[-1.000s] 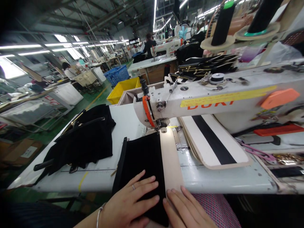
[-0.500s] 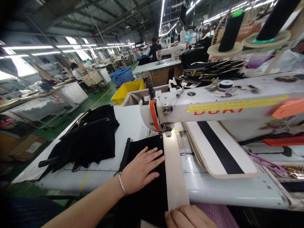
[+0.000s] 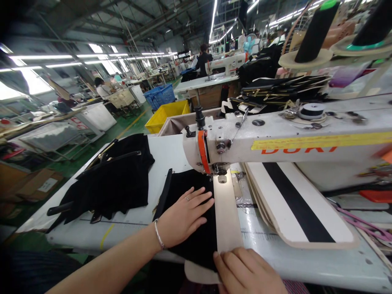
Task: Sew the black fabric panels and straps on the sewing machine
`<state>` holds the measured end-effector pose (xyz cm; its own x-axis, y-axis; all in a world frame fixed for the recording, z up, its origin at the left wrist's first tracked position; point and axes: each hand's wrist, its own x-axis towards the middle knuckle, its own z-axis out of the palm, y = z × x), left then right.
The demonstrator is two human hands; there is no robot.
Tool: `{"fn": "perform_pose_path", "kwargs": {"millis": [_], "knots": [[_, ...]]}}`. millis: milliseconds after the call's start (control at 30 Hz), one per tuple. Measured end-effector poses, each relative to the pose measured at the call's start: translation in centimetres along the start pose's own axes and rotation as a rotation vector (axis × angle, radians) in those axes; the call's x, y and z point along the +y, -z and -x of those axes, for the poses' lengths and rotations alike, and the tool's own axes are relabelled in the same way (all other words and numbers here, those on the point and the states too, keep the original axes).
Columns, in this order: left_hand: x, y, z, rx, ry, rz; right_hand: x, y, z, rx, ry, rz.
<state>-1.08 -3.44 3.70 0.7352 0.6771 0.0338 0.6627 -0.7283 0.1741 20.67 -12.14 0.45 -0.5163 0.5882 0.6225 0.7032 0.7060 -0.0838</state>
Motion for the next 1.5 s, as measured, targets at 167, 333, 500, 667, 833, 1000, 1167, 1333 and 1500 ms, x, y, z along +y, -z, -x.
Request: {"fn": "perform_pose_path", "kwargs": {"millis": [167, 333, 500, 667, 833, 1000, 1167, 1333, 1500], "knots": [[2.3, 0.5, 2.5, -0.027, -0.113, 0.097, 0.4, -1.0, -1.1, 0.019, -0.02, 0.011], [2.8, -1.2, 3.5, 0.15, -0.188, 0.109, 1.3, -0.9, -1.4, -0.053, -0.016, -0.074], [1.8, -1.8, 2.8, 0.207, -0.238, 0.084, 2.4, -1.2, -1.5, -0.137, -0.036, -0.148], [1.0, -1.4, 2.1, 0.217, -0.246, 0.077, 2.8, -1.5, -2.0, -0.206, -0.088, -0.149], [0.4, -1.2, 1.3, 0.168, -0.214, 0.089, 3.3, -1.6, -2.6, -0.215, -0.107, -0.165], [-0.2, -0.3, 0.5, 0.116, -0.118, 0.032, 3.9, -1.7, -2.4, -0.273, -0.163, -0.245], [-0.8, -0.2, 0.7, 0.08, -0.11, 0.009, 4.2, -1.6, -2.8, -0.244, -0.2, -0.286], [-0.9, -0.3, 0.9, 0.11, -0.233, 0.011, 4.3, -1.7, -3.0, -0.205, -0.187, -0.29], [-1.6, -0.8, 0.3, 0.15, -0.289, -0.031, 4.4, -1.7, -3.0, -0.232, -0.177, -0.261]]}}
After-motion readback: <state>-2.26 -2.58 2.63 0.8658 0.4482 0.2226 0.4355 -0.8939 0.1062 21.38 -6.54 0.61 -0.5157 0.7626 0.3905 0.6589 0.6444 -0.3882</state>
